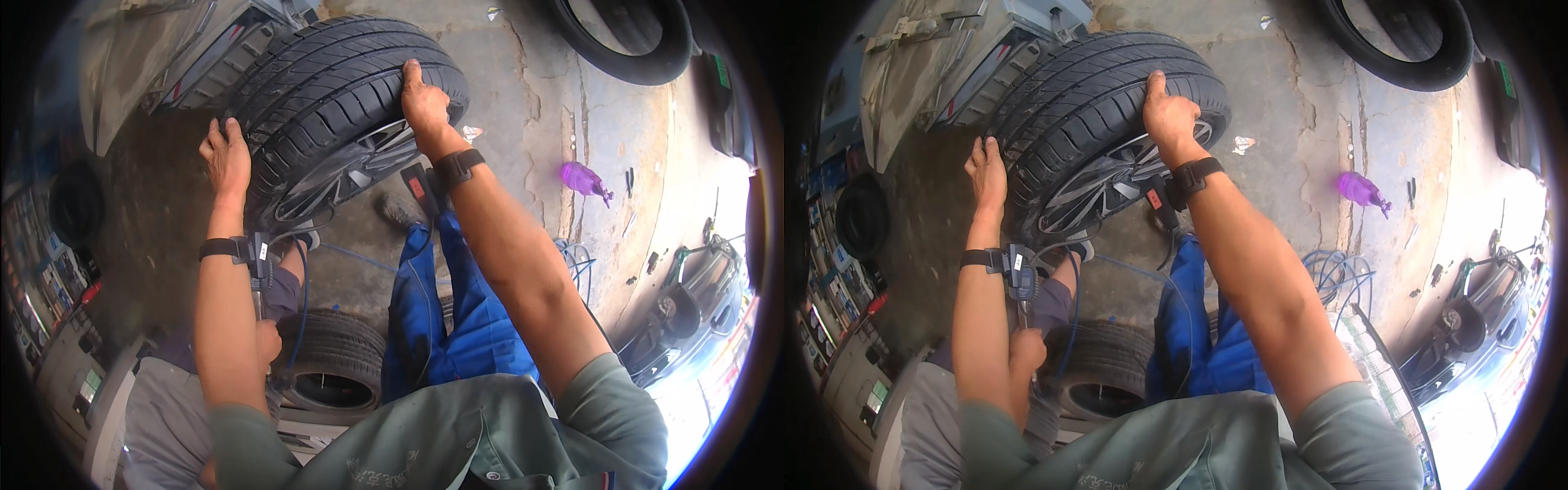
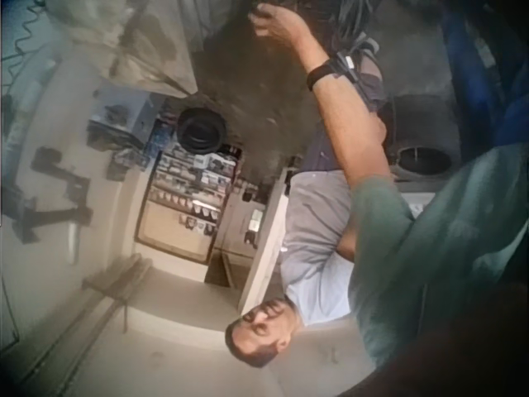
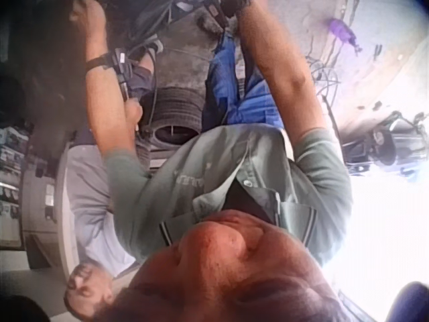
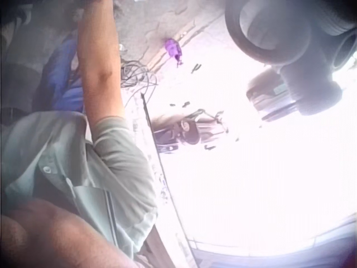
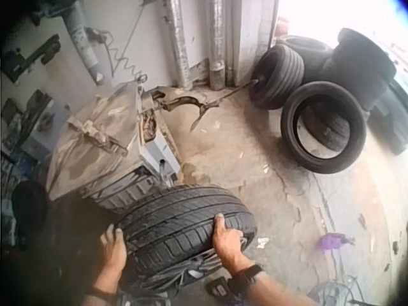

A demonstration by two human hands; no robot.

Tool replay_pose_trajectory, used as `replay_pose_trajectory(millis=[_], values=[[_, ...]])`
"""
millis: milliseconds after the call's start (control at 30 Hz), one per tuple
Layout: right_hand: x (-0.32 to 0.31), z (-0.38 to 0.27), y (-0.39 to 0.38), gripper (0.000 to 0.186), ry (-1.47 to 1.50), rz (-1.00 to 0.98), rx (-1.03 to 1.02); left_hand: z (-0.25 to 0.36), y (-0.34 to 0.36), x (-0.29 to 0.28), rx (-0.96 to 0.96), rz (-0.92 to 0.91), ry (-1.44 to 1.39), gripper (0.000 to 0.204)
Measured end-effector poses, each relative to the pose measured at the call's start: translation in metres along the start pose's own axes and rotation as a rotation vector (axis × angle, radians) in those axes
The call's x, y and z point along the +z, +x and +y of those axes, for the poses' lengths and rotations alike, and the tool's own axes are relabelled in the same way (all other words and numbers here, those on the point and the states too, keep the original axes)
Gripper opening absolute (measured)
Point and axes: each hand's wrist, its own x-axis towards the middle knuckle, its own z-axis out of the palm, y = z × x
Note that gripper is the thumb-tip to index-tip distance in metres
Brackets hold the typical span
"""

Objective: The person works with a tire and wheel on a mounting machine, using a pry bar to lift the tire bead and a spray bottle to apply lubricant. Another person assists by using an air tool to seat the tire on the rim.

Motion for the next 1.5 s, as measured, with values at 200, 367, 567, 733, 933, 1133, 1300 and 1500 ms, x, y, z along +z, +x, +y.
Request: replay_pose_trajectory(millis=[200,367,567,733,933,1133,1300,1500], values=[[-0.027,0.004,0.061,0.091,-0.050,-0.112,-0.039,0.010,-0.008,0.017,0.165,-0.113,0.068,0.082],[-0.018,0.023,0.096,0.043,-0.508,-0.039,-0.405,0.010,-0.006,0.031,0.240,-0.044,0.129,0.083],[0.000,0.014,0.094,0.037,-0.434,-0.039,-0.400,-0.012,0.001,0.028,0.295,0.013,0.162,0.083],[0.005,0.009,0.104,0.061,0.009,-0.076,-0.063,-0.008,-0.001,0.029,0.341,0.089,0.089,0.079],[0.005,0.011,0.108,0.074,0.014,-0.050,-0.064,-0.007,0.000,0.029,0.348,0.112,0.069,0.075],[0.011,-0.004,0.085,0.063,0.013,-0.059,0.015,-0.013,-0.005,0.023,0.328,0.123,0.064,0.074],[0.011,0.025,0.137,0.049,-0.324,-0.024,-0.233,-0.001,-0.007,0.035,0.338,0.132,0.057,0.073],[0.014,0.029,0.142,0.043,-0.374,-0.030,-0.275,0.000,-0.006,0.035,0.313,0.110,0.029,0.072]])
